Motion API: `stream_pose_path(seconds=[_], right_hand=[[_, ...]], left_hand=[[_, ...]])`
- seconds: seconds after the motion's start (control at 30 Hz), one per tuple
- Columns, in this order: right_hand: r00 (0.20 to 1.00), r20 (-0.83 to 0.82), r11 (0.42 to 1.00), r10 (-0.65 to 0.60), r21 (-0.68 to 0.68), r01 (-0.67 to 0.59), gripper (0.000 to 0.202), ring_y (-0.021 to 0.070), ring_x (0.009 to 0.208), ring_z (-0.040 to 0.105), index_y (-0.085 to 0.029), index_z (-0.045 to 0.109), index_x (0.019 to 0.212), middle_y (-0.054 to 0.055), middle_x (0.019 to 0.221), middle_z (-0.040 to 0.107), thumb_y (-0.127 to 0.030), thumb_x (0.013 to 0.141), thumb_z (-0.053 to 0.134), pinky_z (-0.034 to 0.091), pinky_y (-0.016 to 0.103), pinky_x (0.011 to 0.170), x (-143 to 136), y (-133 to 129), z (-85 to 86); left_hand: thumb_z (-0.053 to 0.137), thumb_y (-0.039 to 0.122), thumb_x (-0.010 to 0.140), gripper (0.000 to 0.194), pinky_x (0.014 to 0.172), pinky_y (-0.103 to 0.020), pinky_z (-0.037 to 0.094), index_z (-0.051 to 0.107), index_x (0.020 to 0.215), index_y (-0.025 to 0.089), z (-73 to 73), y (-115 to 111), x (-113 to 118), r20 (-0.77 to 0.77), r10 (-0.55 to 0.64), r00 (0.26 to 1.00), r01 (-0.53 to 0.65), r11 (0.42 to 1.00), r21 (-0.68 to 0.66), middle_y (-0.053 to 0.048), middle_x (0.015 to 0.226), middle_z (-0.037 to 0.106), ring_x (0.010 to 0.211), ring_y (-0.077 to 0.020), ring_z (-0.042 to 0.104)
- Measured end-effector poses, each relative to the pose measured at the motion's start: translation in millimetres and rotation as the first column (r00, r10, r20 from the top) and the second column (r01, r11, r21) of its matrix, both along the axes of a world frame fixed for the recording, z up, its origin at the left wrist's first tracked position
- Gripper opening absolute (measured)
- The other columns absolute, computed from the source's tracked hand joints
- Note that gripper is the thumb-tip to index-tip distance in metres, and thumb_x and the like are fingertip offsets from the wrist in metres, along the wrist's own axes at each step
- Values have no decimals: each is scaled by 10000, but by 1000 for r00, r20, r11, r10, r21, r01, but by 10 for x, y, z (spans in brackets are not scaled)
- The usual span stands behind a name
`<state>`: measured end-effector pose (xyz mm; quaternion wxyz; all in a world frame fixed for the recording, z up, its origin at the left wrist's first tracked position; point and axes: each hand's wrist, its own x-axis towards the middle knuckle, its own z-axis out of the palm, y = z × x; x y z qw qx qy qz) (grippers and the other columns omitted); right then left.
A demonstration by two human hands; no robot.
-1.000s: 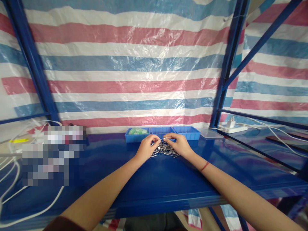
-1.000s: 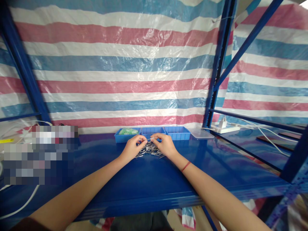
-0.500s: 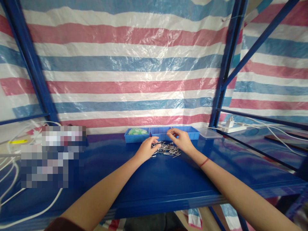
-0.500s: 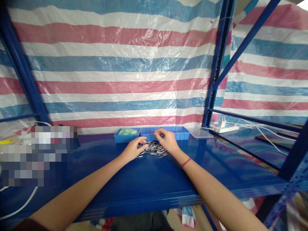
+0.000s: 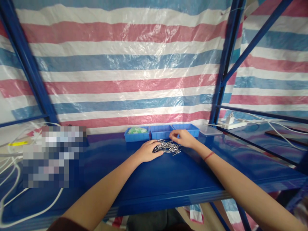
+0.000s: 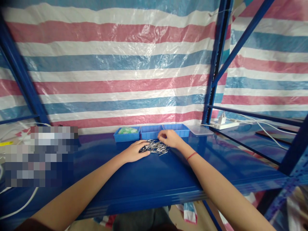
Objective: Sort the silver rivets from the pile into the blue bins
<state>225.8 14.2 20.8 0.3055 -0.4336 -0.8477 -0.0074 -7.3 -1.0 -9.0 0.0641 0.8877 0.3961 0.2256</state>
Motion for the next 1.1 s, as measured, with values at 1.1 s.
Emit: stream_pose_path(seconds=[1.1], right_hand=[[824, -545, 888, 155, -288, -358, 391, 162, 714, 579, -144, 658, 800, 46, 754, 663, -524, 747, 584, 440, 314, 719, -449, -156, -135]], left_hand=[[550, 352, 815, 215, 697, -240, 476, 647, 860, 166, 100, 1, 86, 670, -24, 742, -11, 999, 48, -32, 842, 685, 748, -147, 623]])
